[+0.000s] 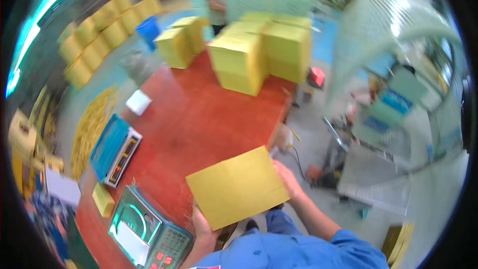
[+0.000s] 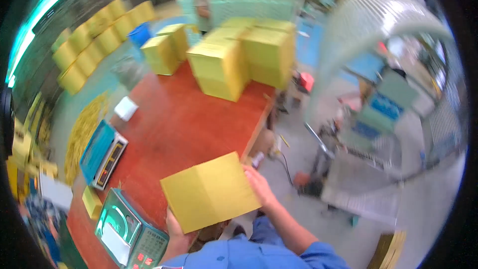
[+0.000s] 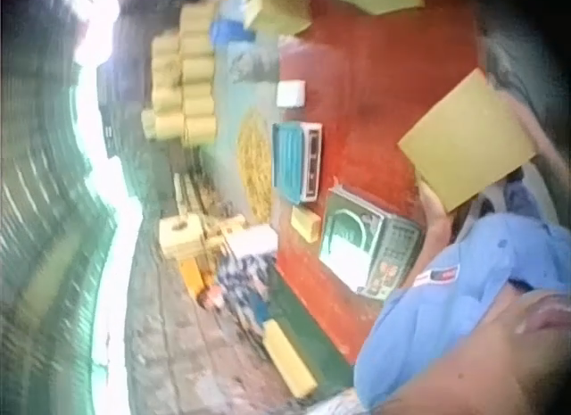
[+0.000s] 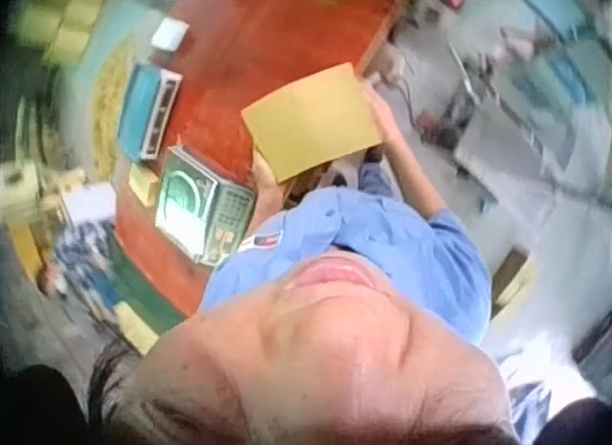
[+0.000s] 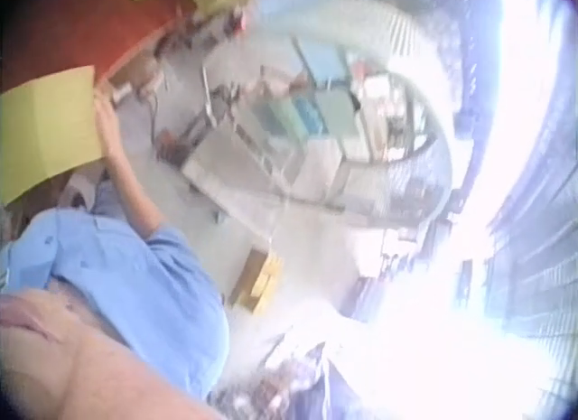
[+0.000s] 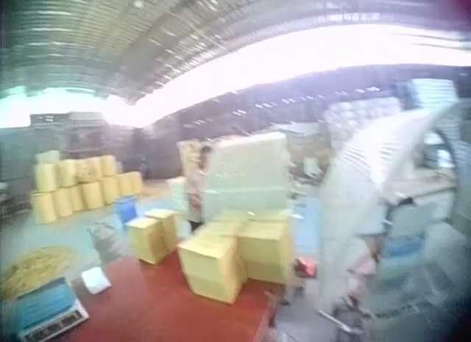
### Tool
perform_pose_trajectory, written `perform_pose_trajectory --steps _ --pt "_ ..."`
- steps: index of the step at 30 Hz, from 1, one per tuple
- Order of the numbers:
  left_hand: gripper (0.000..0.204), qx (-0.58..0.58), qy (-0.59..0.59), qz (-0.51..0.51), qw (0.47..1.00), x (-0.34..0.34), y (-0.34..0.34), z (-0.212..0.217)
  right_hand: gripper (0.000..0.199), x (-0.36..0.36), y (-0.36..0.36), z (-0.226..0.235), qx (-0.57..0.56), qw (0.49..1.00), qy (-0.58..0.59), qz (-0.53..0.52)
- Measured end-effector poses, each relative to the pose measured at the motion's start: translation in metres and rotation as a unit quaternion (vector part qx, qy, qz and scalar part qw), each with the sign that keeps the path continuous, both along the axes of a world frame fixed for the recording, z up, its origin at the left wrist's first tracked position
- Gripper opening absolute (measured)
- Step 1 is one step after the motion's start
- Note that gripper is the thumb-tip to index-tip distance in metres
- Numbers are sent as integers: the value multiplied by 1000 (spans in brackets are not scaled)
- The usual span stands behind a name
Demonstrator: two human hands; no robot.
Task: The recorder is weighing, labeling, and machine-bundling stacks of yellow paper in a production facility.
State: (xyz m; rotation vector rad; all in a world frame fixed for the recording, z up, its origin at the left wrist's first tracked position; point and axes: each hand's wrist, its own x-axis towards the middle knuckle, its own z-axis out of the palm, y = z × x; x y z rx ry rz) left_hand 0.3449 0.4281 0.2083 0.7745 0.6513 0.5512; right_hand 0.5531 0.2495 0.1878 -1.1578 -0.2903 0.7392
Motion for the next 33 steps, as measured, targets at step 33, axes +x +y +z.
perform_pose_trajectory --steps 33 --pt "70 49 72 -425 901 267 -561 -120 43 77 -685 -91 17 915 109 -388"
